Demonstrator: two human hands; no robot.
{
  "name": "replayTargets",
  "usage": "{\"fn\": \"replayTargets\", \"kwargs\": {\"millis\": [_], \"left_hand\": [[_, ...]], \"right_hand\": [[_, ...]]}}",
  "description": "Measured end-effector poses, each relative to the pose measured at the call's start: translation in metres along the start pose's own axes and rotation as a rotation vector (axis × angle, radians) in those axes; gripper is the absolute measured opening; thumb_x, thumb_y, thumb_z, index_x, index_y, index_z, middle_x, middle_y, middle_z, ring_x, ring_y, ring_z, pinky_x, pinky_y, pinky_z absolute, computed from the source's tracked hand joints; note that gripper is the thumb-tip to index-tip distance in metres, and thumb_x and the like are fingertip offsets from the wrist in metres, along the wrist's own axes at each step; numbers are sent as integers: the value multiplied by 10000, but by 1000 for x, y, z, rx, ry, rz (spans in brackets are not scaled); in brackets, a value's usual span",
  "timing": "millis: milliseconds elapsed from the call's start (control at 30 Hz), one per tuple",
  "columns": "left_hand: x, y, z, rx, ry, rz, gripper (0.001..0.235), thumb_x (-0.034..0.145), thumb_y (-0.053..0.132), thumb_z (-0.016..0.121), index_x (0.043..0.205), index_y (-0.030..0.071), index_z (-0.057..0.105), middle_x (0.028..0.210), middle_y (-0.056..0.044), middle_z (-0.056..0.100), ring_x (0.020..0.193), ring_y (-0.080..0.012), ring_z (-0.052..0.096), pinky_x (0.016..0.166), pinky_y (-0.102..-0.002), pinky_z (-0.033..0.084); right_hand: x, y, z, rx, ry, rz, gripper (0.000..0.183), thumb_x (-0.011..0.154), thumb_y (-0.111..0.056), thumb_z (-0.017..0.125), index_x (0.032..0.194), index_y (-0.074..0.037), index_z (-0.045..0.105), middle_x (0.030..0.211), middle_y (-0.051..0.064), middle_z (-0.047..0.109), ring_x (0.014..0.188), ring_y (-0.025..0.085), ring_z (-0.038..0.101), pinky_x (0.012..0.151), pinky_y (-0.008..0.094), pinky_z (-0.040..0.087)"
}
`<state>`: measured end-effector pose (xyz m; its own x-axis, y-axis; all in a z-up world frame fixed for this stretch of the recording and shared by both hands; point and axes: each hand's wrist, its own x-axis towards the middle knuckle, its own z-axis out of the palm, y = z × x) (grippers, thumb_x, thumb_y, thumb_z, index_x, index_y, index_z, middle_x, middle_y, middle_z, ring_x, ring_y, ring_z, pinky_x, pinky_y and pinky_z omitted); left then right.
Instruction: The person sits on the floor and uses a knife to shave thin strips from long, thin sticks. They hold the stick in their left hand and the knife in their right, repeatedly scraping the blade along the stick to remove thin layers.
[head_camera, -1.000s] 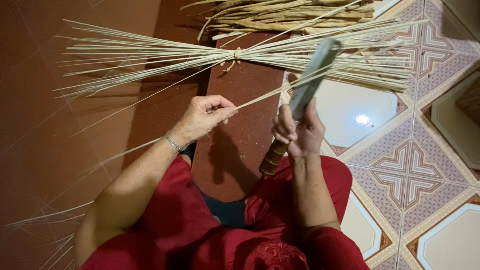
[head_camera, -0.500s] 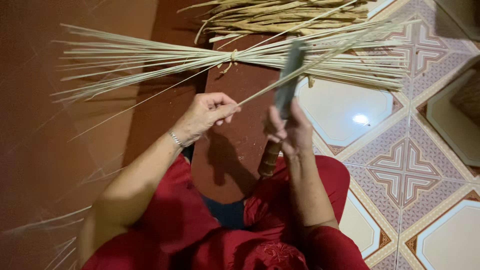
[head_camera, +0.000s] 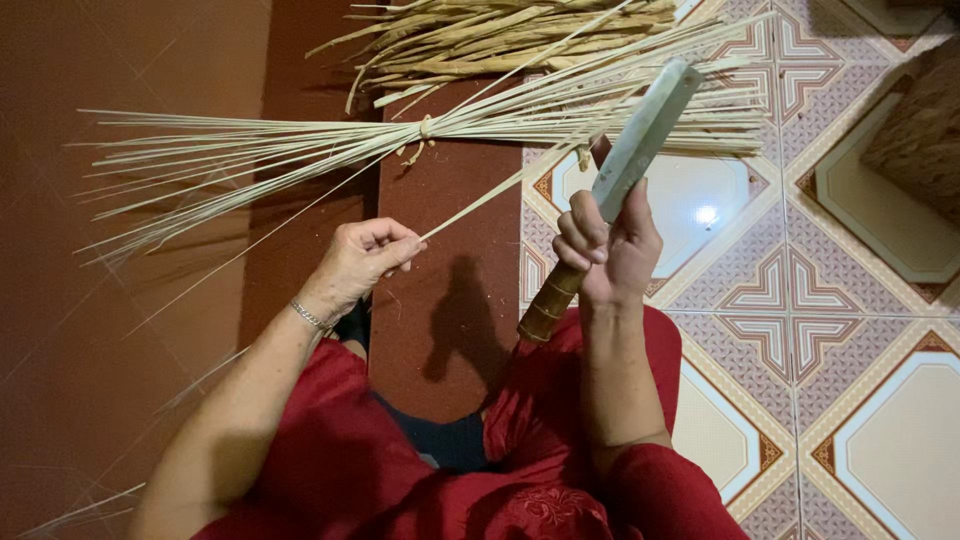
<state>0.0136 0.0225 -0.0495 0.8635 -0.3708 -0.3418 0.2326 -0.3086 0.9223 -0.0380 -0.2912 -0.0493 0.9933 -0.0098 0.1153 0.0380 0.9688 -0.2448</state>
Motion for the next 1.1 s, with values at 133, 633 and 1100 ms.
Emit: {"fn": "replayTargets", "kwargs": {"millis": [133,633,1100], "left_hand": [[2,-2,-1,-29,6,7,158,973,177,709,1013,39,773,798,-2,708,683,-33,586,582,-184,446],[18,6,27,-23,2,65,188,938,241,749,991,60,759,774,24,724,651,-17,612,560,-174,478],[32,-2,25,14,-55,34,212,947,280,735,952,69,757,719,45,667,627,-16,567,557,-193,454]], "right_hand": [[-3,-5,-2,23,-41,-73,564,1153,-436,256,1574,-80,378,633,-9,405,472,71,347,426,219,371],[4,48,20,-471,-96,523,457,1030,-441,524,1298,-74,475,608,19,525,410,71,415,357,219,348],[8,45,-5,-411,-63,423,505,1067,-416,510,1383,-23,481,637,39,511,444,69,381,394,214,327]]}}
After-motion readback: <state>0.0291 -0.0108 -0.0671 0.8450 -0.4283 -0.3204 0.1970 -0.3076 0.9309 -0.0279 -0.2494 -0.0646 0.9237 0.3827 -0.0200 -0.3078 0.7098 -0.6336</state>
